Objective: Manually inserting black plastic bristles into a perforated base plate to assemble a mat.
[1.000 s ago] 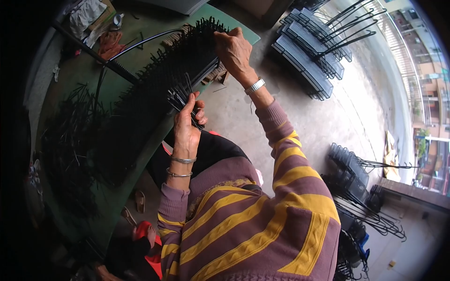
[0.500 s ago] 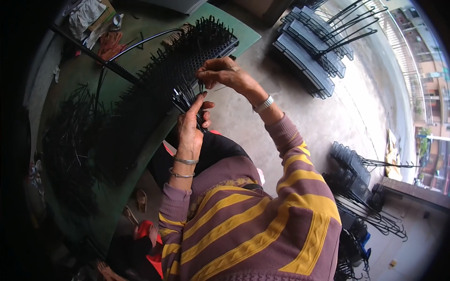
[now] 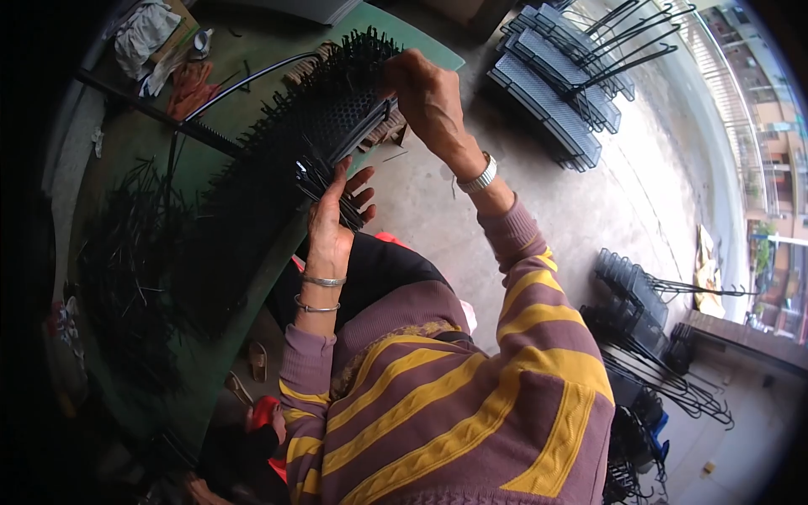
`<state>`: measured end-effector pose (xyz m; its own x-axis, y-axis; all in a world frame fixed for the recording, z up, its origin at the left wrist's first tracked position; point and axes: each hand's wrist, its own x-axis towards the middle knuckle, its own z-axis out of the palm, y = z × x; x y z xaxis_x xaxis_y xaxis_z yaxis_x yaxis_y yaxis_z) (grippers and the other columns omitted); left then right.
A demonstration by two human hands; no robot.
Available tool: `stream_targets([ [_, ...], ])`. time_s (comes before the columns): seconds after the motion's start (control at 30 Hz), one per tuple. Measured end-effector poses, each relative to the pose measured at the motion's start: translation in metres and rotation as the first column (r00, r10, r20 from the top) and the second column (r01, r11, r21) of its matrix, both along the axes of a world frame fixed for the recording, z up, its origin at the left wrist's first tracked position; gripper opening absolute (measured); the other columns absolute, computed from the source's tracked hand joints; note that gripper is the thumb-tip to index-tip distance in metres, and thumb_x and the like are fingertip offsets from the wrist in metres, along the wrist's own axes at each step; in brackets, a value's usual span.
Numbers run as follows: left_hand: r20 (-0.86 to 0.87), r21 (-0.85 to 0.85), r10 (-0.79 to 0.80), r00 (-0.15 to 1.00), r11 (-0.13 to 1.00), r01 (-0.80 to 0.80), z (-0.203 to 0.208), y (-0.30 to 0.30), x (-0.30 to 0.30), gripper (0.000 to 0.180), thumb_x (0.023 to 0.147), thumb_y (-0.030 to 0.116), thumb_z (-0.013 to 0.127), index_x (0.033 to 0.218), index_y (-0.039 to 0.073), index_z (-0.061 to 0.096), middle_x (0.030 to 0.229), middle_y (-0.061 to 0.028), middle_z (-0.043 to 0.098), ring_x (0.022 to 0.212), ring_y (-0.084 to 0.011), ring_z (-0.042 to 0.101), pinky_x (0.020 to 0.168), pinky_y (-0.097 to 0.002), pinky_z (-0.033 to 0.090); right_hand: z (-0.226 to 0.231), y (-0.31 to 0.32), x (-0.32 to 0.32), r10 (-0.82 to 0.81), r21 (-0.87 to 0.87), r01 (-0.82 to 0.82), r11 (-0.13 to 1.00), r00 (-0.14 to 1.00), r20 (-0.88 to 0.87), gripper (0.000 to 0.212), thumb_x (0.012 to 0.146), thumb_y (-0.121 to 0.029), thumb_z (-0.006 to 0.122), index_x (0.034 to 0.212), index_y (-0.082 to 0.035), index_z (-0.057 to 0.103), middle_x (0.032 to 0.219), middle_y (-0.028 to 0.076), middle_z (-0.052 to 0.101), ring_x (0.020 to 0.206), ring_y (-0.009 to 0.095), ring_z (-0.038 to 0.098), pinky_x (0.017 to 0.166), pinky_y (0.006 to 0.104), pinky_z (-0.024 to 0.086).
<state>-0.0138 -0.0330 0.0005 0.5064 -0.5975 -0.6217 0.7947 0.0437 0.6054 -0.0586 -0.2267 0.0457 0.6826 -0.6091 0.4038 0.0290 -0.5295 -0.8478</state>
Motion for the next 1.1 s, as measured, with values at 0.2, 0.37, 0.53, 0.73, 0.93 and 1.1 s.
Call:
stream_targets([
  [0.2, -0.089, -0.1, 0.06, 0.994, 0.993, -0.069, -0.021, -0.004, 0.004, 0.03, 0.094, 0.033, 0.059, 0.116, 0.012, 0.061, 0.102, -0.0097, 0.069, 0.081, -0.0157, 0.063, 0.069, -0.032, 0.053, -0.018, -0.02, 0.03, -0.075, -0.249, 0.104, 0.963, 0.989, 0.126, 0.006, 0.093, -0.002, 0.055, 0.096, 0.002, 0.059, 0.084, 0.011, 0.068, 0.074, 0.016, 0.071, 0.061, 0.0234, 0.052],
  [0.37, -0.103, -0.106, 0.132, 0.986, 0.984, -0.142, -0.019, -0.004, -0.002, 0.026, 0.095, 0.027, 0.057, 0.112, 0.008, 0.059, 0.098, -0.0115, 0.068, 0.081, -0.0165, 0.063, 0.071, -0.0339, 0.053, -0.018, -0.024, 0.034, -0.051, -0.298, 0.08, 0.951, 0.993, 0.103, 0.006, 0.094, -0.001, 0.054, 0.095, 0.001, 0.06, 0.084, 0.012, 0.069, 0.073, 0.018, 0.071, 0.059, 0.0247, 0.052],
  [0.53, -0.108, -0.08, 0.172, 0.979, 0.98, -0.181, -0.011, -0.002, -0.004, 0.025, 0.095, 0.025, 0.056, 0.112, 0.006, 0.059, 0.091, -0.0076, 0.065, 0.08, -0.0149, 0.061, 0.073, -0.0333, 0.054, -0.012, -0.022, 0.034, -0.086, -0.328, 0.096, 0.94, 0.995, 0.045, 0.008, 0.094, -0.004, 0.053, 0.095, 0.0, 0.06, 0.078, 0.01, 0.069, 0.07, 0.017, 0.07, 0.058, 0.0255, 0.051],
  [0.73, -0.147, -0.208, 0.118, 0.982, 0.967, -0.148, -0.017, 0.001, -0.004, 0.02, 0.098, 0.023, 0.056, 0.11, 0.007, 0.058, 0.074, 0.0007, 0.051, 0.062, -0.0091, 0.044, 0.058, -0.0281, 0.04, -0.009, -0.027, 0.038, -0.108, -0.393, 0.076, 0.916, 0.992, -0.059, 0.009, 0.094, -0.007, 0.054, 0.094, -0.001, 0.061, 0.076, 0.01, 0.069, 0.067, 0.016, 0.069, 0.056, 0.0261, 0.05],
  [0.93, -0.15, -0.191, 0.107, 0.983, 0.972, -0.135, -0.013, 0.003, -0.005, 0.02, 0.099, 0.022, 0.054, 0.111, 0.006, 0.058, 0.072, 0.0028, 0.046, 0.058, -0.0069, 0.035, 0.053, -0.0239, 0.03, -0.005, -0.029, 0.041, -0.032, -0.375, 0.017, 0.927, 0.999, -0.036, 0.008, 0.093, -0.007, 0.056, 0.092, -0.001, 0.061, 0.077, 0.01, 0.069, 0.067, 0.017, 0.069, 0.057, 0.0263, 0.051],
  [1.1, -0.117, -0.173, 0.107, 0.987, 0.977, -0.126, -0.01, 0.002, -0.008, 0.021, 0.098, 0.024, 0.056, 0.111, 0.008, 0.058, 0.071, 0.0035, 0.046, 0.057, -0.0062, 0.034, 0.053, -0.0231, 0.029, 0.008, -0.026, 0.037, 0.124, -0.454, -0.154, 0.878, 0.988, -0.095, 0.008, 0.091, -0.002, 0.056, 0.095, 0.0, 0.062, 0.077, 0.011, 0.067, 0.074, 0.019, 0.07, 0.063, 0.0268, 0.052],
])
